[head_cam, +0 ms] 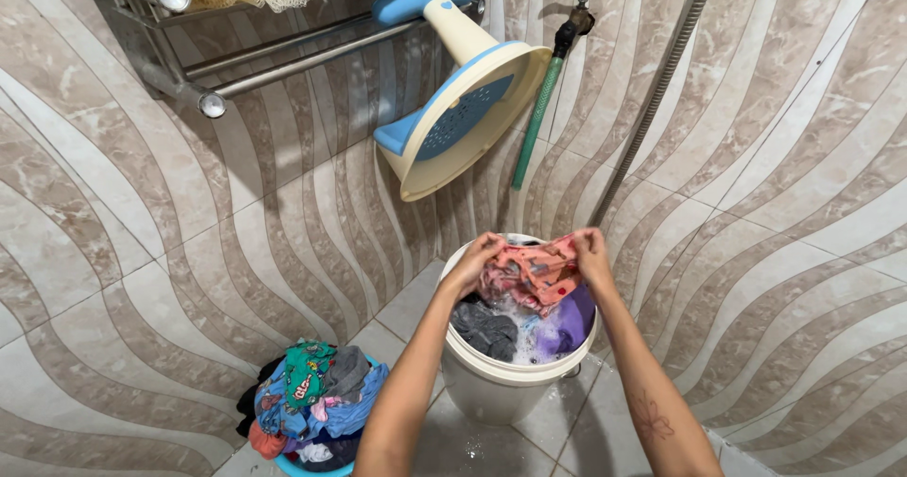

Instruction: The person washes clothes by hand in a bucket, scrubbing various garments including a pink patterned item, black items, and blue items, before placing them into a smaller blue bin.

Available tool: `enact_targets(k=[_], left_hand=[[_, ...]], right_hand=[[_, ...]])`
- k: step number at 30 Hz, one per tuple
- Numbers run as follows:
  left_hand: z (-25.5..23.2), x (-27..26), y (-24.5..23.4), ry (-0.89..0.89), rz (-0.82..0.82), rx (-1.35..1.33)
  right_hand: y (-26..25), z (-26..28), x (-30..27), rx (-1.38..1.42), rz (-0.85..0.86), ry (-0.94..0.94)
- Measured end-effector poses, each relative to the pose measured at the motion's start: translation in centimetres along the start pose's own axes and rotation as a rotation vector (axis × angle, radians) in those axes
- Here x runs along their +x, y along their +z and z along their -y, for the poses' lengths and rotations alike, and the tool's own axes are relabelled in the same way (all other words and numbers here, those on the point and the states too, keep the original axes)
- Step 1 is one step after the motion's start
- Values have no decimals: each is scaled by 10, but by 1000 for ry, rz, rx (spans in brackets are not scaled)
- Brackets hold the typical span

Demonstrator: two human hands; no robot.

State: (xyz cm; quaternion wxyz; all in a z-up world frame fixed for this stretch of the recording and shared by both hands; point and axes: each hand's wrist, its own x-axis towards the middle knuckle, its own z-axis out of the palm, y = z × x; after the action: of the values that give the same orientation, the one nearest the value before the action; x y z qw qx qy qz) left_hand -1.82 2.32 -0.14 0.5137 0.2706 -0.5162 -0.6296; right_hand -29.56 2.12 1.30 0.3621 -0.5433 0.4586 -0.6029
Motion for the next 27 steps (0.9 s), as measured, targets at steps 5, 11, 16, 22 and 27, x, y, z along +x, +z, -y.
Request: enact_targets(k=[5, 11, 16, 22, 27], left_hand=[[-35, -29, -18, 264, -175, 1230], [-63, -39, -14, 381, -321, 1234], [-105, -41, 12, 397, -301, 1066], [-155, -55, 56, 305, -513, 995], [-124, -54, 71, 409, -579, 1302]], right_hand=[[-22, 22, 5, -60, 464, 33], [-9, 31, 5, -1200, 308, -401], [8, 93, 10, -1209, 164, -405], [28, 197, 32, -902, 111, -548], [37, 183, 28, -603, 17, -573]])
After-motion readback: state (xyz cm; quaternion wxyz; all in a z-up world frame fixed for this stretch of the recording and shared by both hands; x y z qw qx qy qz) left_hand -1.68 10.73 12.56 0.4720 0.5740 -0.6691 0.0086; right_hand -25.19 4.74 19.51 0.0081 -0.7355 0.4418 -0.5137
